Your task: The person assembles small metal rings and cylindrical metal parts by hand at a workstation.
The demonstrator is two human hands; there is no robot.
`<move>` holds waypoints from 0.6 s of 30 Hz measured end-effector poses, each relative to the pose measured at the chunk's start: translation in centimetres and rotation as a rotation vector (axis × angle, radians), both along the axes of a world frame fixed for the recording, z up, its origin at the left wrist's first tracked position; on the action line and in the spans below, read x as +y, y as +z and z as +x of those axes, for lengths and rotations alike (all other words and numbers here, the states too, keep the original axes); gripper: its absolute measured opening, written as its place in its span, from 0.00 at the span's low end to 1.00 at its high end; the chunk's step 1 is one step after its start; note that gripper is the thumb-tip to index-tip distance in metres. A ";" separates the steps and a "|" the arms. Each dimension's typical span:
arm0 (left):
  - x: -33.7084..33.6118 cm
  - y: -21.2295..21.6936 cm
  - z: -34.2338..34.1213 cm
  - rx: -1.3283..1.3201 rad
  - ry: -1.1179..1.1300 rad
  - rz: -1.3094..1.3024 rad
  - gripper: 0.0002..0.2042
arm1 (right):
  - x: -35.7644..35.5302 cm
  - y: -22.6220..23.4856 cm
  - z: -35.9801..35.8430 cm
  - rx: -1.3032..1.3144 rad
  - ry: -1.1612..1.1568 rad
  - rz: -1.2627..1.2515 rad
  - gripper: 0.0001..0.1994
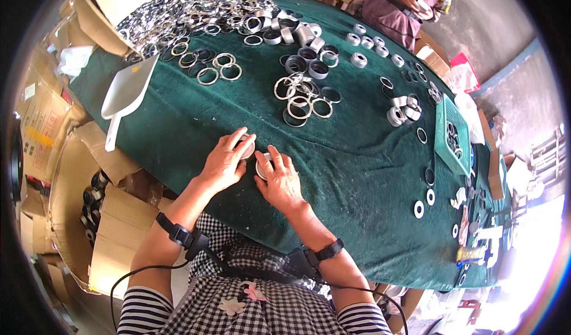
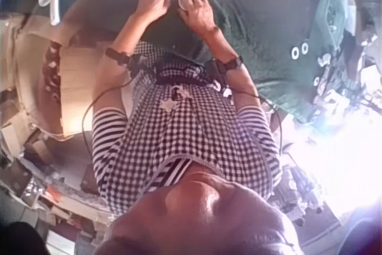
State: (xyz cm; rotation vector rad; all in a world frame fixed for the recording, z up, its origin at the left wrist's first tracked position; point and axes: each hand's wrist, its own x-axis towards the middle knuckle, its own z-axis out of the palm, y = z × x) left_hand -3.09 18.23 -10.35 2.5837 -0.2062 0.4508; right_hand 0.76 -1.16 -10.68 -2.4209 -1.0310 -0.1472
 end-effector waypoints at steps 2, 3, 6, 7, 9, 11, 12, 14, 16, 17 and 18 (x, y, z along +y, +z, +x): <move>0.4 1.0 -0.2 0.077 0.023 -0.071 0.35 | -0.6 0.5 0.3 0.084 0.003 0.066 0.36; 0.6 1.2 -0.3 -0.035 -0.003 -0.188 0.35 | -0.8 0.8 0.2 0.153 -0.027 0.198 0.37; 0.1 2.4 -1.5 -0.093 -0.042 -0.364 0.36 | -2.3 2.3 -0.4 0.228 -0.094 0.345 0.37; -0.4 3.6 -2.1 -0.116 -0.041 -0.317 0.37 | -2.7 2.8 -0.6 0.118 -0.088 0.314 0.37; -1.1 3.6 -2.5 -0.081 -0.012 -0.181 0.37 | -3.6 3.4 -0.7 -0.015 -0.075 0.242 0.37; -1.0 0.8 -3.2 0.034 -0.018 0.142 0.37 | -4.0 1.1 -0.7 -0.039 -0.038 0.118 0.38; -1.3 0.6 -3.1 0.087 0.003 0.150 0.37 | -3.8 0.9 -0.5 -0.074 -0.004 -0.012 0.38; -0.9 0.6 -3.5 0.159 -0.010 0.187 0.38 | -4.0 0.9 -0.4 -0.074 -0.016 0.037 0.39; 0.1 2.7 -3.1 0.105 0.011 0.100 0.37 | -4.7 2.7 -1.0 -0.066 -0.034 0.111 0.41; 0.9 4.4 -2.8 0.011 0.042 0.103 0.37 | -5.0 4.2 -0.9 -0.116 -0.036 0.152 0.41; 1.8 5.8 -2.9 -0.089 0.076 0.085 0.36 | -4.8 5.7 -0.9 -0.151 -0.026 0.213 0.41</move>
